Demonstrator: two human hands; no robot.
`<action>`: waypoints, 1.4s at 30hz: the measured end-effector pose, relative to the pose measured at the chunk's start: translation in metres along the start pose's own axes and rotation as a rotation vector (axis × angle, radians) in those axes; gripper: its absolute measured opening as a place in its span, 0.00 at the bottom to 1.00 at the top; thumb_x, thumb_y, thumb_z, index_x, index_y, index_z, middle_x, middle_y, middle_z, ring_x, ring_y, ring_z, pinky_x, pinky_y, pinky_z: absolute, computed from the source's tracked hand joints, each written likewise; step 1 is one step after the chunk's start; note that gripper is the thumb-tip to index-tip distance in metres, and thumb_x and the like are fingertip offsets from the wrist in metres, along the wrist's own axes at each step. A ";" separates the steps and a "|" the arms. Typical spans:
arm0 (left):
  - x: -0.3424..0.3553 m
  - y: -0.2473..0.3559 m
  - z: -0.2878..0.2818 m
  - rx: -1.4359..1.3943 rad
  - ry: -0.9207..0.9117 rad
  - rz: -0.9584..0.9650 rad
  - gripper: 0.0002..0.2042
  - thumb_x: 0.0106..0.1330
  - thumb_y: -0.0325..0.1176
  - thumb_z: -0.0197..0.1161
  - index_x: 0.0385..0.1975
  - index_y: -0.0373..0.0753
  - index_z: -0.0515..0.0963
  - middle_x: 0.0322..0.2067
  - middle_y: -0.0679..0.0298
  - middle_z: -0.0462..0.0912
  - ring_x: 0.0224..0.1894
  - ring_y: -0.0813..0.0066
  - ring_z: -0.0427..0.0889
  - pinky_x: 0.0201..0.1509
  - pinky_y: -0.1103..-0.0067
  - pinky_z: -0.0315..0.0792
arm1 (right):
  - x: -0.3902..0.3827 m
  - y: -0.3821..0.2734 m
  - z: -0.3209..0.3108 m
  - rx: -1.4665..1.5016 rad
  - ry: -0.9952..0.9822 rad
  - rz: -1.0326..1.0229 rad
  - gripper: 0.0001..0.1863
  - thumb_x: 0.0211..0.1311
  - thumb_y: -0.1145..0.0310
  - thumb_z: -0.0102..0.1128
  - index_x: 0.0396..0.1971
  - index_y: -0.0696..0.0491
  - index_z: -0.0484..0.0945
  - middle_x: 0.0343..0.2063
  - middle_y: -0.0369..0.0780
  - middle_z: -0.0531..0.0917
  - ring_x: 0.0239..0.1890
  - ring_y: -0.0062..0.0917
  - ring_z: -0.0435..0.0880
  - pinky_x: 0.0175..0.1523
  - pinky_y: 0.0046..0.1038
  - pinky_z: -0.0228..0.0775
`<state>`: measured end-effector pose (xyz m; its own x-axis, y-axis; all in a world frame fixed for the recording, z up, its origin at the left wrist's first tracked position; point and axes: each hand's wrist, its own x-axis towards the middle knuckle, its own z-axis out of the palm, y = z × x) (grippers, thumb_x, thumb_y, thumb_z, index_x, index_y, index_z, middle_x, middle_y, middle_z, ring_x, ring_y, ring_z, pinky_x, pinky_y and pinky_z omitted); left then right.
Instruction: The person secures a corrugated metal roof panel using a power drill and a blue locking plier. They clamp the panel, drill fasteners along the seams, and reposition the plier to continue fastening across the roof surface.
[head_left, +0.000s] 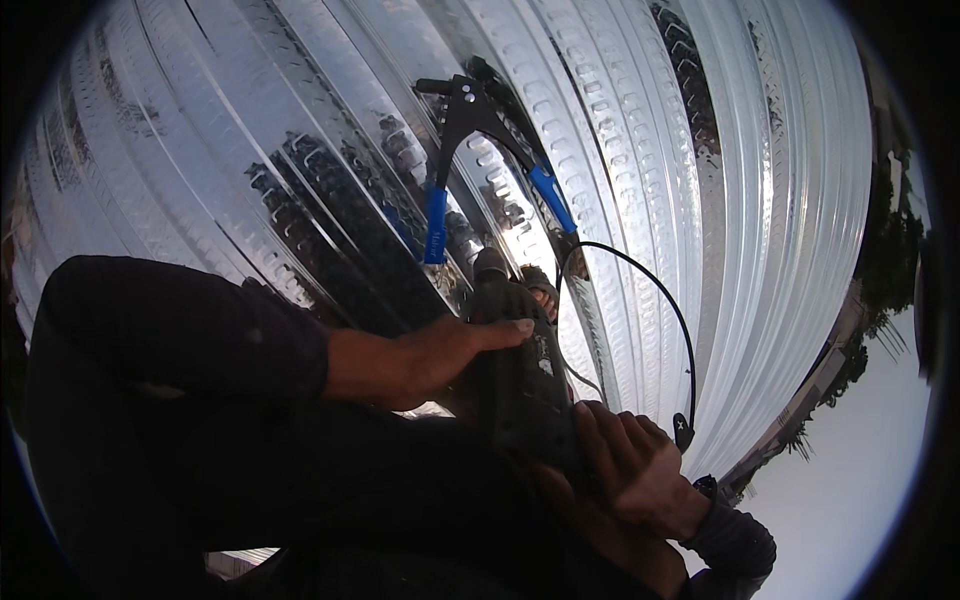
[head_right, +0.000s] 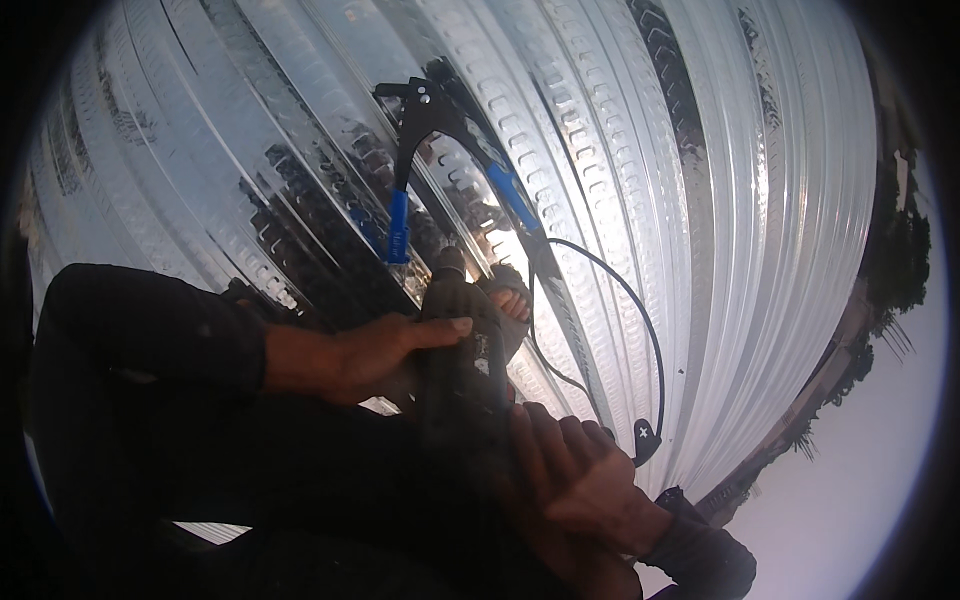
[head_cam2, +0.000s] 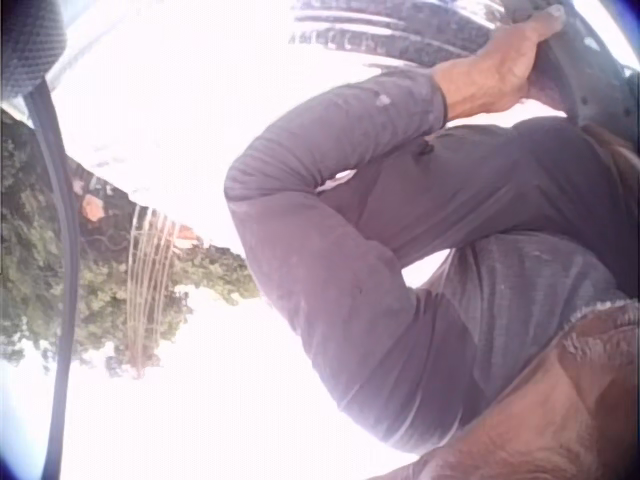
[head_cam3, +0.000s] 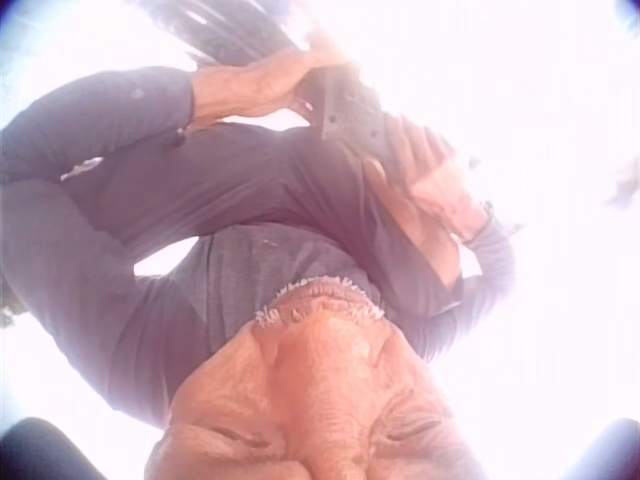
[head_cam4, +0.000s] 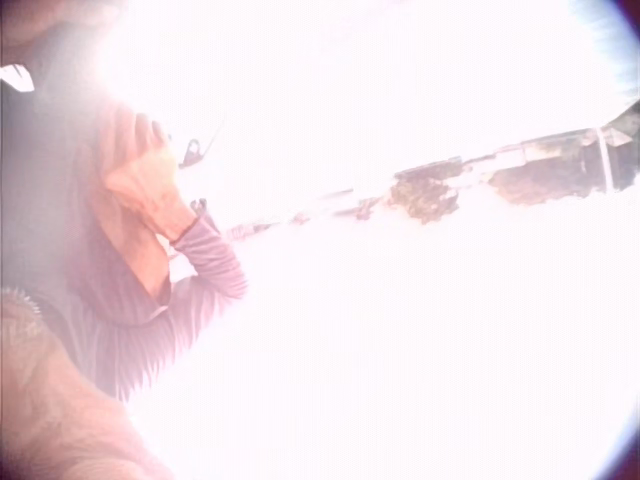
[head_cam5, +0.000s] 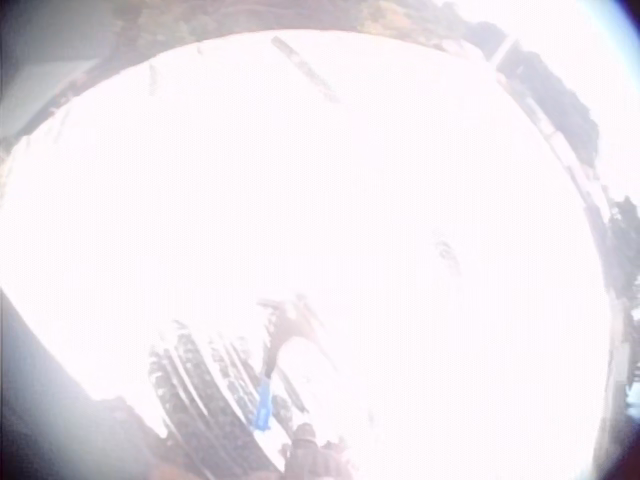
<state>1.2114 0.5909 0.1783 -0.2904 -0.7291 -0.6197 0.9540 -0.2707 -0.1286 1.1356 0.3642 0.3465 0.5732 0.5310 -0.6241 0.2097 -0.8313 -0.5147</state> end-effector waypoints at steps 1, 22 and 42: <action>0.000 -0.001 -0.001 -0.009 0.004 0.002 0.28 0.70 0.56 0.62 0.55 0.36 0.74 0.47 0.59 0.83 0.46 0.65 0.86 0.52 0.69 0.81 | 0.000 -0.001 0.001 0.007 0.012 -0.001 0.41 0.52 0.62 0.67 0.61 0.73 0.66 0.50 0.58 0.79 0.39 0.44 0.85 0.41 0.39 0.80; 0.002 -0.012 0.004 0.042 0.172 0.117 0.29 0.73 0.53 0.57 0.56 0.30 0.73 0.45 0.55 0.83 0.46 0.65 0.85 0.54 0.70 0.79 | 0.045 0.036 0.007 1.201 -0.400 0.527 0.27 0.65 0.52 0.69 0.53 0.59 0.80 0.40 0.44 0.85 0.40 0.27 0.85 0.49 0.31 0.76; -0.002 -0.005 0.007 -0.019 0.141 0.086 0.26 0.76 0.51 0.54 0.53 0.29 0.74 0.43 0.56 0.83 0.43 0.68 0.86 0.49 0.74 0.82 | 0.056 0.051 0.008 1.258 -0.312 0.656 0.13 0.63 0.70 0.59 0.43 0.62 0.85 0.41 0.43 0.86 0.41 0.28 0.86 0.45 0.30 0.79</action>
<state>1.2068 0.5895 0.1860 -0.1955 -0.6533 -0.7315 0.9766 -0.1978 -0.0843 1.1713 0.3530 0.2809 0.0640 0.2692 -0.9610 -0.9314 -0.3296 -0.1543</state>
